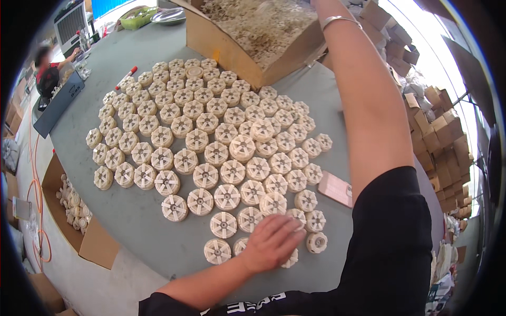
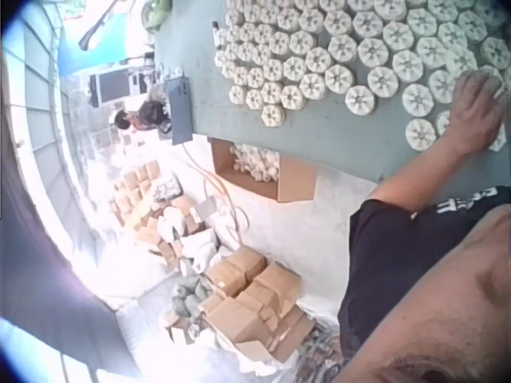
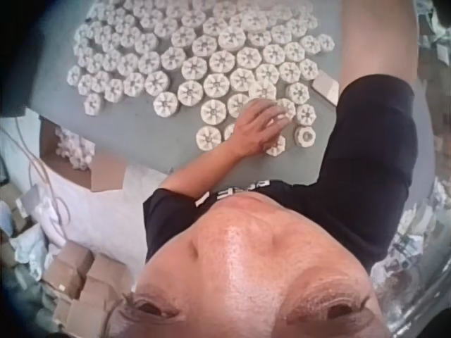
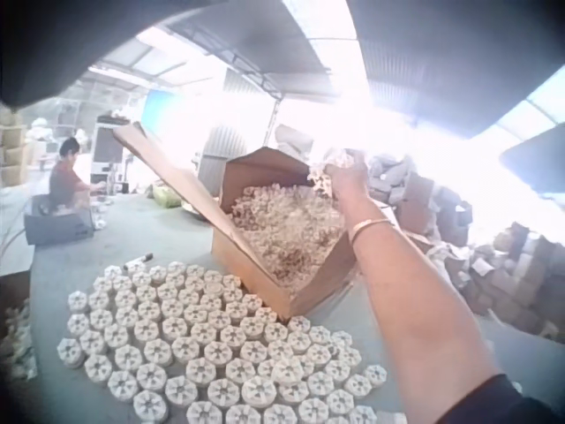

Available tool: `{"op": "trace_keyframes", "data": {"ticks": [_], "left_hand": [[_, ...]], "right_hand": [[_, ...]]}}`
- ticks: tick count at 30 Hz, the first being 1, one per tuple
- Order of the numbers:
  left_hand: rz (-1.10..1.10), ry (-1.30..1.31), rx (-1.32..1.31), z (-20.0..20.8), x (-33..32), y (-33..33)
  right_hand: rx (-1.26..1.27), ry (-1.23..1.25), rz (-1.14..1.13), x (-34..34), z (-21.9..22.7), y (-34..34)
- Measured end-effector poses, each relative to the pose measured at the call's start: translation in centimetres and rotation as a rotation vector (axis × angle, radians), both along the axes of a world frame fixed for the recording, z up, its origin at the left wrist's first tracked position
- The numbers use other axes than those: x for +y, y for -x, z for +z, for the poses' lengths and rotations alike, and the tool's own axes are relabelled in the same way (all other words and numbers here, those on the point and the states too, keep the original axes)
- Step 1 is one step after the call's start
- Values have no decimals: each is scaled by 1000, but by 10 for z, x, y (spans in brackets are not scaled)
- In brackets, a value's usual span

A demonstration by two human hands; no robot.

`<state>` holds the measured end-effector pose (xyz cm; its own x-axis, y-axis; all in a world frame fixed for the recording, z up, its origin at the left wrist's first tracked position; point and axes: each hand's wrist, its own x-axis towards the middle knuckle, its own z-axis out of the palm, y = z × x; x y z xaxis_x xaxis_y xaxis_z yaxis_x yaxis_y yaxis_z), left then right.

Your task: The person assembles small white plastic components by inserting metal springs and plastic inserts into circular housings. They repeatedly pick up parts, fit them together, and place the completed units on the table. The process is performed by hand without tools.

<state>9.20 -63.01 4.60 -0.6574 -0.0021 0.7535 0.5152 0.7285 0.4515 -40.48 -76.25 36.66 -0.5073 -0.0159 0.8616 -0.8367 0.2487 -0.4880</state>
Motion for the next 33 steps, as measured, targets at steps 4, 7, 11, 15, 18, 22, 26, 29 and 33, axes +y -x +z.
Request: {"op": "trace_keyframes", "data": {"ticks": [4, 7, 11, 15, 18, 22, 26, 29, 33], "left_hand": [[2, 33, 29, 9, 4, 5], [63, 92, 19, 7, -3, -2], [50, 75, 129, 6, 17, 12], [156, 211, 117, 11, 10, -3], [73, 181, 70, 23, 53, -20], [-140, 93, -151, 24, 130, -55], [-272, 89, -434, 8, 210, -84], [-329, 21, -559, 4, 259, -97], [-305, 23, -589, -6, 298, -107]], "right_hand": [[-155, 84, 314, 93, 58, -68], [-254, 133, 615, 175, 57, -133], [-252, -169, 352, 350, 24, -197], [-375, -346, 77, 478, -94, -317], [-382, -541, -194, 562, -201, -412], [-406, -767, -226, 611, -267, -480], [-572, -685, 9, 610, -284, -487], [-493, -513, 47, 631, -293, -480], [-571, -411, -17, 661, -296, -487]]}}
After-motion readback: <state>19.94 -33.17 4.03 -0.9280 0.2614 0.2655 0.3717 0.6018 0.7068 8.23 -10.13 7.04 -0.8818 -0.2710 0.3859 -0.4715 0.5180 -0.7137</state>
